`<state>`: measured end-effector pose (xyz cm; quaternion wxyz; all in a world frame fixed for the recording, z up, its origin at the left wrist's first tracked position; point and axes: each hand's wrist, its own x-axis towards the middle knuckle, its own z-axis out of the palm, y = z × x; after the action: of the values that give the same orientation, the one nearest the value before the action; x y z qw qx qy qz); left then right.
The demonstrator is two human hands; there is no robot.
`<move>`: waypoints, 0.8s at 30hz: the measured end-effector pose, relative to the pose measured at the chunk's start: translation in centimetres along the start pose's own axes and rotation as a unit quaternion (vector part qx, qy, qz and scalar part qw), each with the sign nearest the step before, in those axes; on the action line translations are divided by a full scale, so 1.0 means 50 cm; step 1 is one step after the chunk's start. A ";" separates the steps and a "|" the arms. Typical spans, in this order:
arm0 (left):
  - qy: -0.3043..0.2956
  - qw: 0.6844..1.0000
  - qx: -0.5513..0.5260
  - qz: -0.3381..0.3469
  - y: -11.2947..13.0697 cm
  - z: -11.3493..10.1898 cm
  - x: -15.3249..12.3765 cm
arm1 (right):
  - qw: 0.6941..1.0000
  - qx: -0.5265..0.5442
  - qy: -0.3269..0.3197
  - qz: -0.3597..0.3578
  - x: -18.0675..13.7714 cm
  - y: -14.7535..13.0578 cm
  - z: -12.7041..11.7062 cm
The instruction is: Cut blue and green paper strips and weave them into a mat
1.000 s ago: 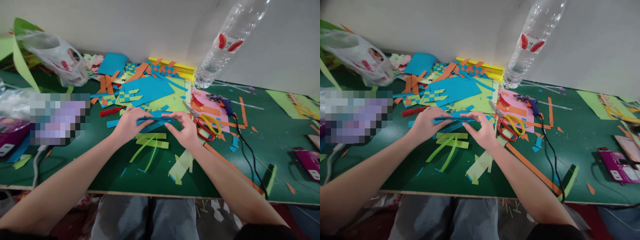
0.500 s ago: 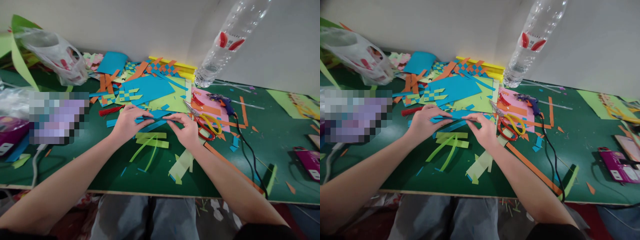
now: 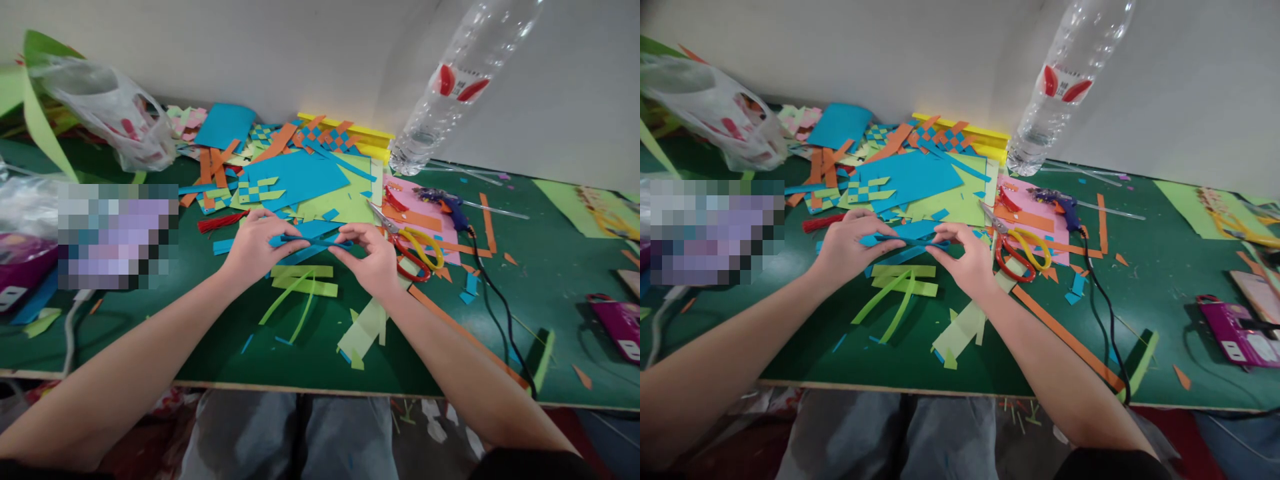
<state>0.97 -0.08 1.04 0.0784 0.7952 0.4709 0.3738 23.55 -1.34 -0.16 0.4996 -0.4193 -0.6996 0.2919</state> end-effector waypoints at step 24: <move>-0.026 0.998 0.018 -0.059 0.006 -0.005 0.004 | 1.000 -0.024 0.002 -0.018 0.003 0.001 -0.003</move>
<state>1.08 -0.16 1.46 0.0988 0.7767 0.5215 0.3390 23.66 -1.19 -0.07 0.4959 -0.4189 -0.7130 0.2650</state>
